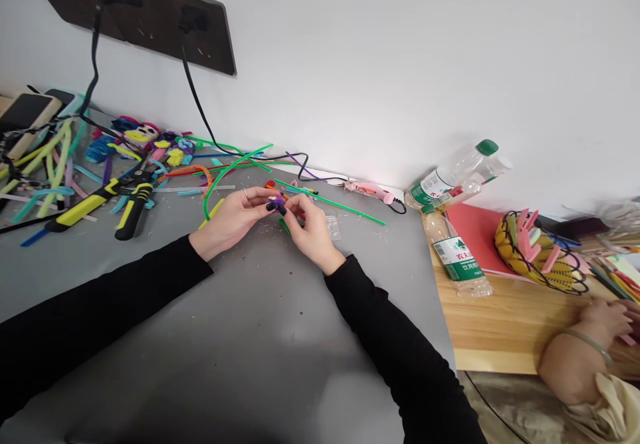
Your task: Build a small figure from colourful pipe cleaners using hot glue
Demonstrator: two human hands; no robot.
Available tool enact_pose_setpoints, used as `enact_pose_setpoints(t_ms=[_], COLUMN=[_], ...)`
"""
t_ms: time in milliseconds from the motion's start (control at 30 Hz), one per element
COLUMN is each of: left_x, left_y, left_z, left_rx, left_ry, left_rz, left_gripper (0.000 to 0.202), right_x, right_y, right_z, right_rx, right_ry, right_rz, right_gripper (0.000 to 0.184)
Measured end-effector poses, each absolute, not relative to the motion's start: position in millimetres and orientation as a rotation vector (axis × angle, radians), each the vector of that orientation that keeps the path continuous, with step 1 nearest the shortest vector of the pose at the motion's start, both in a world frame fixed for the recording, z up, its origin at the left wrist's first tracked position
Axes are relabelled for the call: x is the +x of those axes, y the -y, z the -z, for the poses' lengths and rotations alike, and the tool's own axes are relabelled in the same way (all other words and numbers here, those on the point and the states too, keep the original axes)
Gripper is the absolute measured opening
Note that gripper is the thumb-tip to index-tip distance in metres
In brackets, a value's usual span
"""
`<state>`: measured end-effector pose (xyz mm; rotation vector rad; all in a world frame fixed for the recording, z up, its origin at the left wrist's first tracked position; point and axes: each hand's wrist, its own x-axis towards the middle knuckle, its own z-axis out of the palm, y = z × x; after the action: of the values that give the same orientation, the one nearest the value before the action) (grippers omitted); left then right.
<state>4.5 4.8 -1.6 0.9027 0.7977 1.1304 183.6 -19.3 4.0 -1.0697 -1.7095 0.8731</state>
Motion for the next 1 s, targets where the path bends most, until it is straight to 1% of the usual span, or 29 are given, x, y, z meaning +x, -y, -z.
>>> enact_pose_setpoints(t_ms=[167,367,467,733,900,1000], left_x=[4.1,4.1,4.2,5.1,5.3,4.6], left_y=[-5.3,-4.6,-4.5,-3.5,-5.1,-6.2], left_z=[1.6,-0.9,-2.1,-1.0,-0.2,-0.3], left_rx=[0.909,0.947,0.958,0.970,0.926,0.894], left_ry=[-0.754,-0.741,-0.749,-0.755,-0.724,-0.704], left_rz=[-1.116,-1.107,-1.105,-1.117,-1.136,-1.158], left_gripper=[0.043,0.038,0.038,0.038,0.039,0.038], right_x=[183.4,183.6,184.1,181.9,181.2,181.1], right_y=[17.9,15.7,14.4,14.6,16.8,18.9], right_z=[-1.7,-1.2,-1.4,0.0,-1.3,-2.4], right_rx=[-1.006,-0.973,-0.945,-0.914,-0.936,-0.952], right_ry=[1.600,1.478,1.448,1.414,1.417,1.426], right_rz=[-0.965,-1.146,-1.221,-1.249,-1.191,-1.066], right_gripper=[0.023,0.039,0.042,0.043,0.037,0.032])
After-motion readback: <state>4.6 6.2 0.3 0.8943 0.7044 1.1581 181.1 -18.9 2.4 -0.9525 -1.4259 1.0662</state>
